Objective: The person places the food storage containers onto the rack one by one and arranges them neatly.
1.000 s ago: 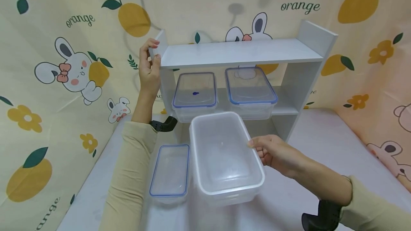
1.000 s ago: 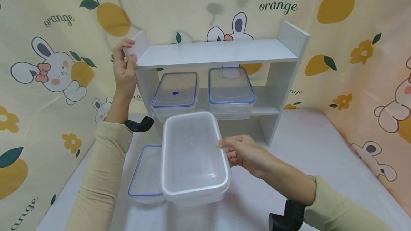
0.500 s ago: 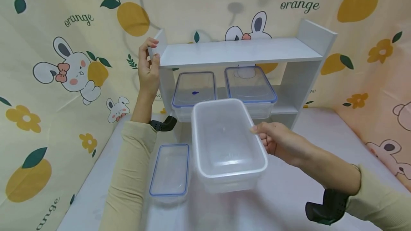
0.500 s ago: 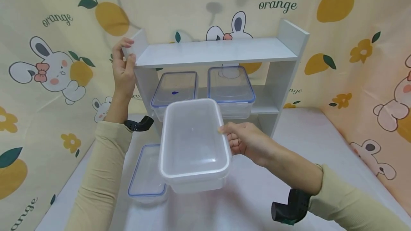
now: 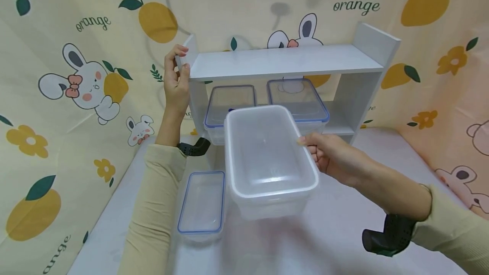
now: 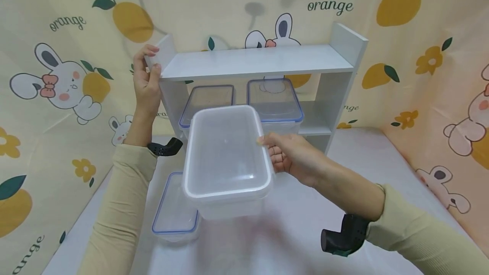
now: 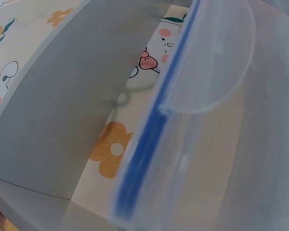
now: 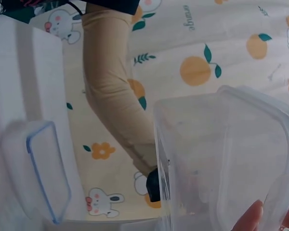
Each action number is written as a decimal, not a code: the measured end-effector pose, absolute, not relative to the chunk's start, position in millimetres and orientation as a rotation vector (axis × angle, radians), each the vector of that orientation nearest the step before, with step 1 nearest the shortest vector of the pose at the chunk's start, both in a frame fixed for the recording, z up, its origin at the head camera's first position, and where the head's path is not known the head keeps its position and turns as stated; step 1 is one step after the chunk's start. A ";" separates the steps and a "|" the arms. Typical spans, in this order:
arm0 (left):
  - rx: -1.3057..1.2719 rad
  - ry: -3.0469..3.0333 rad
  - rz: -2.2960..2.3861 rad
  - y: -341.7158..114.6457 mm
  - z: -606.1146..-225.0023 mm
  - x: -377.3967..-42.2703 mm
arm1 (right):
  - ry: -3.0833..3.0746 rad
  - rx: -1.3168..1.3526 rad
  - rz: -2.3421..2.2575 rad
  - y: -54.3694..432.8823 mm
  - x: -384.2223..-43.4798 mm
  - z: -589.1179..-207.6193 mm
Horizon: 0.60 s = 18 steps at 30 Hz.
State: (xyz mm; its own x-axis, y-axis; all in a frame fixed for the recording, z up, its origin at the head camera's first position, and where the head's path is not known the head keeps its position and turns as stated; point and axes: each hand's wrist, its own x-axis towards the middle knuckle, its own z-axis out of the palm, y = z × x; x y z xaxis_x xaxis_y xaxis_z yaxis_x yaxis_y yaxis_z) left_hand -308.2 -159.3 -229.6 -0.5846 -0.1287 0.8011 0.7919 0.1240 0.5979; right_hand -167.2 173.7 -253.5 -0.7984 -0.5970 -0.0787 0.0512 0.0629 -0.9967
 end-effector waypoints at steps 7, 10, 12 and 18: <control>-0.656 -1.654 -1.570 -160.8 -229.6 -310.0 | 1.872 -0.539 -1.816 172.7 -173.7 -242.6; -0.639 -1.655 -1.569 -161.4 -229.4 -310.2 | 1.899 -0.515 -1.823 173.6 -175.9 -238.3; -0.620 -1.661 -1.580 -161.5 -229.3 -310.3 | 1.903 -0.517 -1.833 174.5 -177.5 -235.8; -0.565 -1.700 -1.614 -160.6 -228.6 -307.9 | 1.903 -0.559 -1.846 177.2 -181.5 -228.4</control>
